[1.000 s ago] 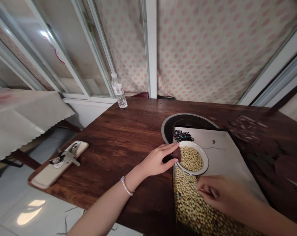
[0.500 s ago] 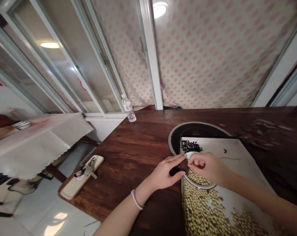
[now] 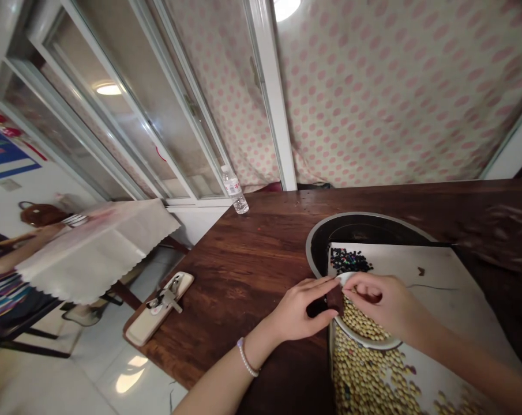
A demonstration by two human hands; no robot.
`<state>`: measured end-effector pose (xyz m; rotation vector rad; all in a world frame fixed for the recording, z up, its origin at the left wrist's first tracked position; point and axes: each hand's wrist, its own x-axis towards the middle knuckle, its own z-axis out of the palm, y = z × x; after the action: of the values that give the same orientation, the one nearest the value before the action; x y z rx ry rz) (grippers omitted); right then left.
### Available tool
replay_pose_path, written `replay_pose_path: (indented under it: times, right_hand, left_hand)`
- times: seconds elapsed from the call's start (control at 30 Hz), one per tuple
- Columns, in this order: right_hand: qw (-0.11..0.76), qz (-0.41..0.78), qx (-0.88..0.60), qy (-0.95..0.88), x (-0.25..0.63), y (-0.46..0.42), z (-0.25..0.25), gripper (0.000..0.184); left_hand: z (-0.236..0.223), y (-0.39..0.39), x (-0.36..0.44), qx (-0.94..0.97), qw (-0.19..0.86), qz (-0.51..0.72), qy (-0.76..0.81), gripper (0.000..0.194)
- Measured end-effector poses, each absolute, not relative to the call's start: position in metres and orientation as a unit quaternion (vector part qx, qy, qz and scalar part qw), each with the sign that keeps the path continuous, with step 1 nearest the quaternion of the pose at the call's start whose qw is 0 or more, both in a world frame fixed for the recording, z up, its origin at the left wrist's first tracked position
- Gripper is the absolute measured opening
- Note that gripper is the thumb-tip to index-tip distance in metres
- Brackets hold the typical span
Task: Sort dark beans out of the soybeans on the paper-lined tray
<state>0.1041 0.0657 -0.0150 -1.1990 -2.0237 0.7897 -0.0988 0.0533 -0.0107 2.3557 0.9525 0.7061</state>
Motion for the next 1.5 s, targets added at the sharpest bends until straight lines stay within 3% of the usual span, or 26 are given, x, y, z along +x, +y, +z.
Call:
replay_pose_path:
  times: [0.5, 1.5]
  right_hand:
    - [0.243, 0.269, -0.437, -0.823, 0.0998, 0.0619, -0.0122, 0.012]
    - [0.282, 0.266, -0.431, -0.815, 0.1001, 0.0591, -0.009, 0.012]
  left_hand:
    - [-0.0037, 0.0525, -0.0975, 0.875, 0.238, 0.222, 0.358, 0.053]
    - [-0.0045, 0.0529, -0.0956, 0.872, 0.253, 0.218, 0.359, 0.054]
